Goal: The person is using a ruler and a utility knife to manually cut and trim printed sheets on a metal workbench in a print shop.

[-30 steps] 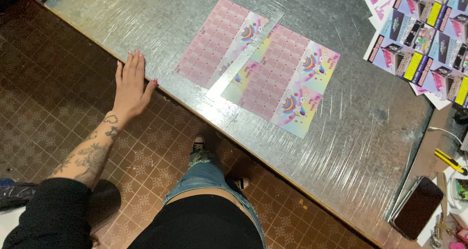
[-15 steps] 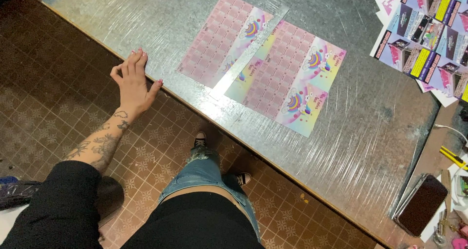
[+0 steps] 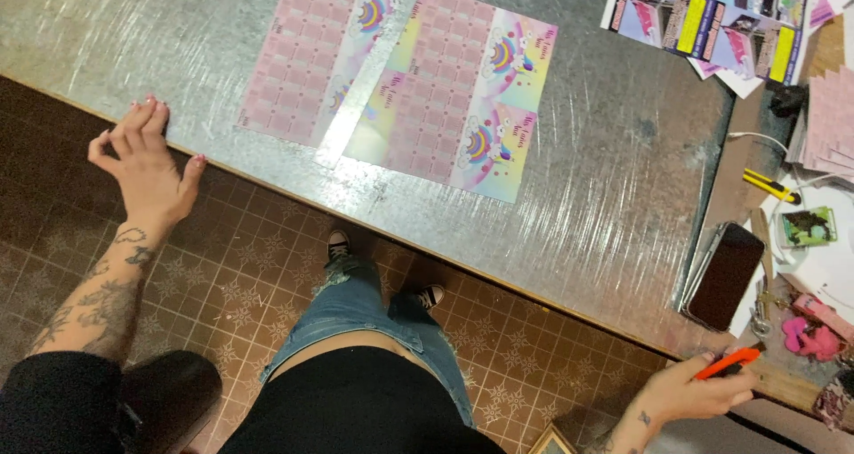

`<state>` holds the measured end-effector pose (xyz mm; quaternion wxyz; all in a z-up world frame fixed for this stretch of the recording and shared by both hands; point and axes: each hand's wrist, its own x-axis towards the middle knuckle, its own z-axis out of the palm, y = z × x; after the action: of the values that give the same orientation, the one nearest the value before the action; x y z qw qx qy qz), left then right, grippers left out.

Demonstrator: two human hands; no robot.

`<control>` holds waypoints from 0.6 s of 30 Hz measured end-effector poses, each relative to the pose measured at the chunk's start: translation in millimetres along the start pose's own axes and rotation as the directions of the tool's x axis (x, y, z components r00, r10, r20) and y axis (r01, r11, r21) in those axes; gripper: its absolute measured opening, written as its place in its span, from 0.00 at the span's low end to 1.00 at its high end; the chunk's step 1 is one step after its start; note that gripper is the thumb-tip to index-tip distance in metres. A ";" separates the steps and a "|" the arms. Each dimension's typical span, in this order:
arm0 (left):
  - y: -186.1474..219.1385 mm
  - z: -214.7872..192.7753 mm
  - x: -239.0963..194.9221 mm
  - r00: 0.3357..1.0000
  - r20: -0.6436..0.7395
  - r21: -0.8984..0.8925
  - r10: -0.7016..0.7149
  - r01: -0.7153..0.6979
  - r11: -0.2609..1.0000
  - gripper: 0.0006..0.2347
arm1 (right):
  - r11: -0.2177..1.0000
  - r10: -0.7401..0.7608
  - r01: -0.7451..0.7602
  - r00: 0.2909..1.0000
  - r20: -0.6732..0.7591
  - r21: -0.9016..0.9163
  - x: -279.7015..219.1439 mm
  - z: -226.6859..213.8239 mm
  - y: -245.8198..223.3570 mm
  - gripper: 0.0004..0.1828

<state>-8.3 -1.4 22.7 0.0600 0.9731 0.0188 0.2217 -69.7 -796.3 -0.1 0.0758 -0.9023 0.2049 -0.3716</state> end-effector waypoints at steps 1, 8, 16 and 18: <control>-4.6 1.7 -0.8 1.000 0.001 -0.010 0.010 -0.010 1.000 0.37 | 1.000 0.006 -0.006 1.000 -0.006 -0.011 1.8 1.4 -2.9 0.16; -25.0 7.4 -8.3 0.992 0.012 0.039 0.125 -0.126 0.991 0.34 | 0.996 0.057 -0.055 0.998 -0.025 0.066 7.7 -1.5 -17.7 0.15; -33.8 8.7 -9.4 0.988 0.002 -0.029 0.157 -0.157 0.987 0.32 | 0.984 0.169 -0.166 0.985 -0.046 0.065 13.2 -0.1 -27.3 0.19; -29.4 8.9 -4.2 0.981 -0.035 -0.177 0.191 -0.194 0.965 0.31 | 0.980 0.191 -0.190 0.981 -0.022 0.058 16.5 0.1 -28.9 0.22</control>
<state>-8.6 26.5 9.3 0.1255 0.9589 -0.0951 0.2360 -50.0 -777.2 18.7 0.1333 -0.8710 0.2809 -0.3804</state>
